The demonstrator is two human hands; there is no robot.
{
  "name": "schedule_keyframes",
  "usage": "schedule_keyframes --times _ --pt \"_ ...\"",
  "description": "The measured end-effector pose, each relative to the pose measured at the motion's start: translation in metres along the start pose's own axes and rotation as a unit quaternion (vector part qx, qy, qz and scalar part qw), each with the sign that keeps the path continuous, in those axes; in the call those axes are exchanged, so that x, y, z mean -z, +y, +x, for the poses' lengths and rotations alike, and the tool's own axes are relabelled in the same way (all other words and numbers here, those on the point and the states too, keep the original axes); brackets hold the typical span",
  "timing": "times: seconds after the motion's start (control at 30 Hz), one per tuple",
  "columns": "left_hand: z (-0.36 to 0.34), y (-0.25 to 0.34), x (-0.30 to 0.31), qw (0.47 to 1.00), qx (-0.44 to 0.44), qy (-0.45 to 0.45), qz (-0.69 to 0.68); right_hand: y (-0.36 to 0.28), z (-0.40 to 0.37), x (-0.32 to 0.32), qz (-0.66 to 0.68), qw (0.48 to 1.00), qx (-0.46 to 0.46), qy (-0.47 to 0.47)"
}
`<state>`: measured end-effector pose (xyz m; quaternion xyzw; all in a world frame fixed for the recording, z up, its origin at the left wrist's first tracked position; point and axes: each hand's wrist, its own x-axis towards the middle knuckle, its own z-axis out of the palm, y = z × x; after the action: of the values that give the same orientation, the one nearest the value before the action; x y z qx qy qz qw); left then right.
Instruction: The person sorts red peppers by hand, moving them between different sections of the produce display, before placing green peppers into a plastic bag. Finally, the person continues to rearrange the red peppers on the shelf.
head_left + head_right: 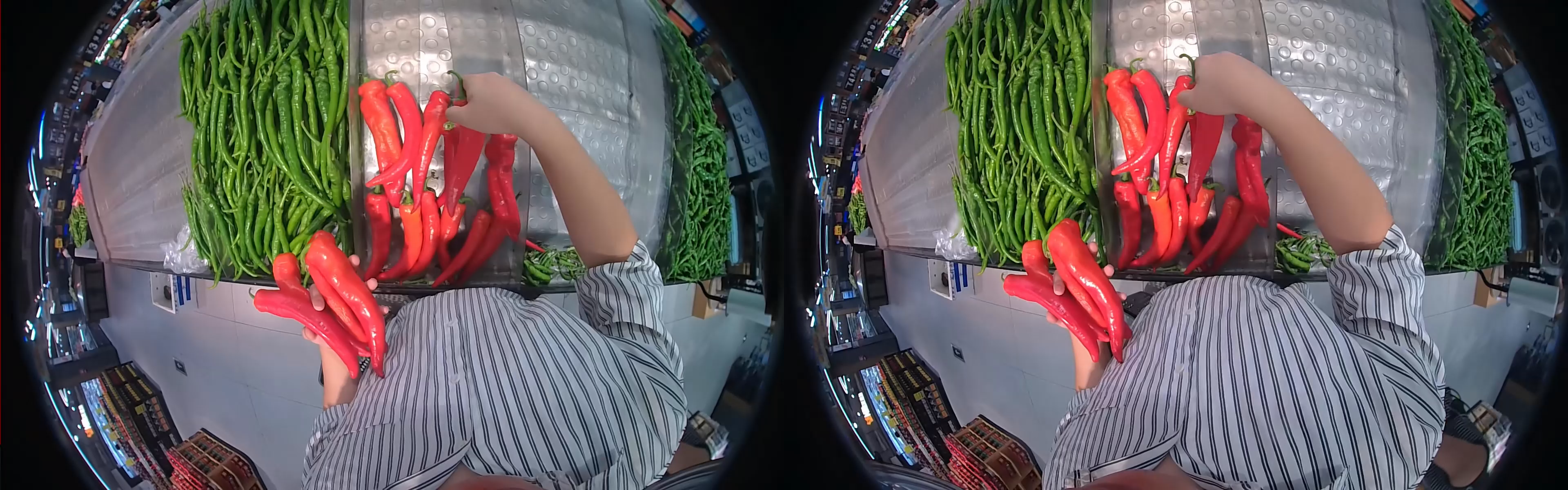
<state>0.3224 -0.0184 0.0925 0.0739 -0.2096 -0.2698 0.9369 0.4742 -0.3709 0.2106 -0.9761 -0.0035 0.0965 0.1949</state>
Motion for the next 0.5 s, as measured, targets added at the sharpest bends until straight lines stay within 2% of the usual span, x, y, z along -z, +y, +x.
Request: schedule_keyframes --times 0.1,0.17,0.33,0.4,0.5 --pt "-0.001 0.0 -0.001 1.0 0.005 0.003 0.005 -0.009 0.012 -0.008 -0.014 0.999 0.035 0.037" --pt "-0.008 0.001 -0.002 0.997 -0.008 0.08 0.006 -0.004 0.025 -0.023 -0.029 0.997 0.039 0.057" --pt "-0.004 0.005 -0.003 0.999 -0.004 0.043 0.023 -0.008 0.013 -0.024 -0.047 0.996 0.041 0.071" --pt "-0.007 0.003 -0.002 0.999 -0.009 0.034 0.025 -0.005 -0.006 -0.03 -0.067 0.978 0.073 0.182" --pt "-0.009 0.001 0.001 0.999 -0.013 0.047 0.007 -0.008 -0.031 -0.024 -0.093 0.982 0.059 0.156"
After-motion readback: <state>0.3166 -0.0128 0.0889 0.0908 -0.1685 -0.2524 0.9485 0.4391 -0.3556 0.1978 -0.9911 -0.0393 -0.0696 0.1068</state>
